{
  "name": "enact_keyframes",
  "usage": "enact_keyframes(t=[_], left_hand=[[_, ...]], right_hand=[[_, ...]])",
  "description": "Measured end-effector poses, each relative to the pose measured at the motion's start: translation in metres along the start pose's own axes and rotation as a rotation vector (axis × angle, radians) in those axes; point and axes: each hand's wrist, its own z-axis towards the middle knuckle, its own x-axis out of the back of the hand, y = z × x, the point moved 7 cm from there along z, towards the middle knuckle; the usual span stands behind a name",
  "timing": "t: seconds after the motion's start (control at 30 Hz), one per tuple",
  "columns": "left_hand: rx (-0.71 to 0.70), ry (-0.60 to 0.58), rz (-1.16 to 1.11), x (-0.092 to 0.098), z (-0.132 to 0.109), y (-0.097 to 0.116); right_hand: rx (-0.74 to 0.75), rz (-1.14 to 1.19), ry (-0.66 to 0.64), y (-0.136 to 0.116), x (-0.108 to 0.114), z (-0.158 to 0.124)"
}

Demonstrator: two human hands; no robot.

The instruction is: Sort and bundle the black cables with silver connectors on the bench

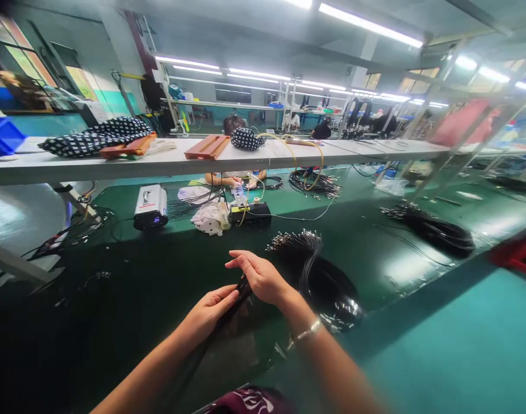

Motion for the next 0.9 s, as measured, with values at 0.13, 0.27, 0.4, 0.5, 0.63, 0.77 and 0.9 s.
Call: enact_keyframes(t=[0.13,0.27,0.4,0.5,0.63,0.77,0.9], left_hand=[[-0.046,0.088,-0.047,-0.001,0.004,0.008],[-0.031,0.135,-0.059,0.003,0.004,0.007],[-0.018,0.133,-0.036,-0.001,0.005,0.005],[-0.008,0.106,-0.006,-0.007,0.006,0.005],[-0.025,0.067,0.037,-0.009,0.006,0.007],[-0.037,0.034,0.055,-0.009,0.006,0.007],[-0.055,0.043,0.060,-0.009,0.009,0.012]], right_hand=[[0.071,0.154,0.152,-0.001,0.033,-0.005],[-0.033,0.179,0.383,0.020,0.059,-0.031],[0.057,0.084,0.375,0.013,0.051,-0.047],[0.226,-0.031,0.321,-0.007,0.039,-0.046],[0.252,-0.113,0.206,-0.013,0.020,-0.040],[0.249,-0.169,0.220,-0.011,0.015,-0.043],[0.294,-0.314,0.172,-0.018,0.014,-0.043]])
